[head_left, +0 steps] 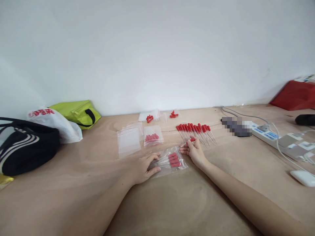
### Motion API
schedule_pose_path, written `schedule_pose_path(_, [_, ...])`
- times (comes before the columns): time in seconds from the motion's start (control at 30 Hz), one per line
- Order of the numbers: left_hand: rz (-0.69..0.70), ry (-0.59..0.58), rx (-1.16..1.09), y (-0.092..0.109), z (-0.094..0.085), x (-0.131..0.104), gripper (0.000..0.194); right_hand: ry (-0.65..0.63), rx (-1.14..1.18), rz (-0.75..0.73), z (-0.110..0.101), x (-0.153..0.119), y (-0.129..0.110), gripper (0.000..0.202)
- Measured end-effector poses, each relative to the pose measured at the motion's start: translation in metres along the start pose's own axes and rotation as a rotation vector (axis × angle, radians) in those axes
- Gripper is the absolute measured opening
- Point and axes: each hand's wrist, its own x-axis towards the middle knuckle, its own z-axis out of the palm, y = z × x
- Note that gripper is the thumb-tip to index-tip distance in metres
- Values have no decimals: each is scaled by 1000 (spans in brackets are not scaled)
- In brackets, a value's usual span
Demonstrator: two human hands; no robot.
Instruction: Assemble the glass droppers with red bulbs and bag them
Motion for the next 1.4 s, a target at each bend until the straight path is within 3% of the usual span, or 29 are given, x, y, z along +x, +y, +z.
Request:
schedule_pose_path(0.1, [-22, 10, -1, -3, 2, -1, 32, -21, -6, 31, 1, -2, 1, 39])
schedule_pose_path(0.23, [-63, -16, 11, -2, 2, -2, 43, -53, -102, -7, 3, -7, -1, 41])
schedule_pose_path(0.47, [-47, -2, 15, 0, 0, -1, 41, -268, -302, 39, 3, -10, 0, 34])
schedule_pose_path(0.63, [-22, 5, 20, 1, 0, 0, 39, -340, -227, 56, 8, -6, 3, 37])
schedule_pose_path(0.93, [4, 8, 49, -3, 4, 0, 37, -90, -464, -52, 9, 5, 11, 26])
schedule_pose_path(1.0, [18, 11, 47, -3, 3, 0, 36, -144, -459, 7, 7, 5, 4, 30])
schedule_pose_path(1.17, [12, 2, 34, -1, 1, 0, 35, -417, -453, 288, -2, 2, -22, 24])
schedule_pose_path(1.27, [14, -16, 38, -2, 2, 0, 35, -514, -527, 287, -6, 0, -27, 28])
schedule_pose_path(1.4, [32, -13, 30, -5, 4, -1, 35, -520, -527, 273, -5, 0, -22, 29])
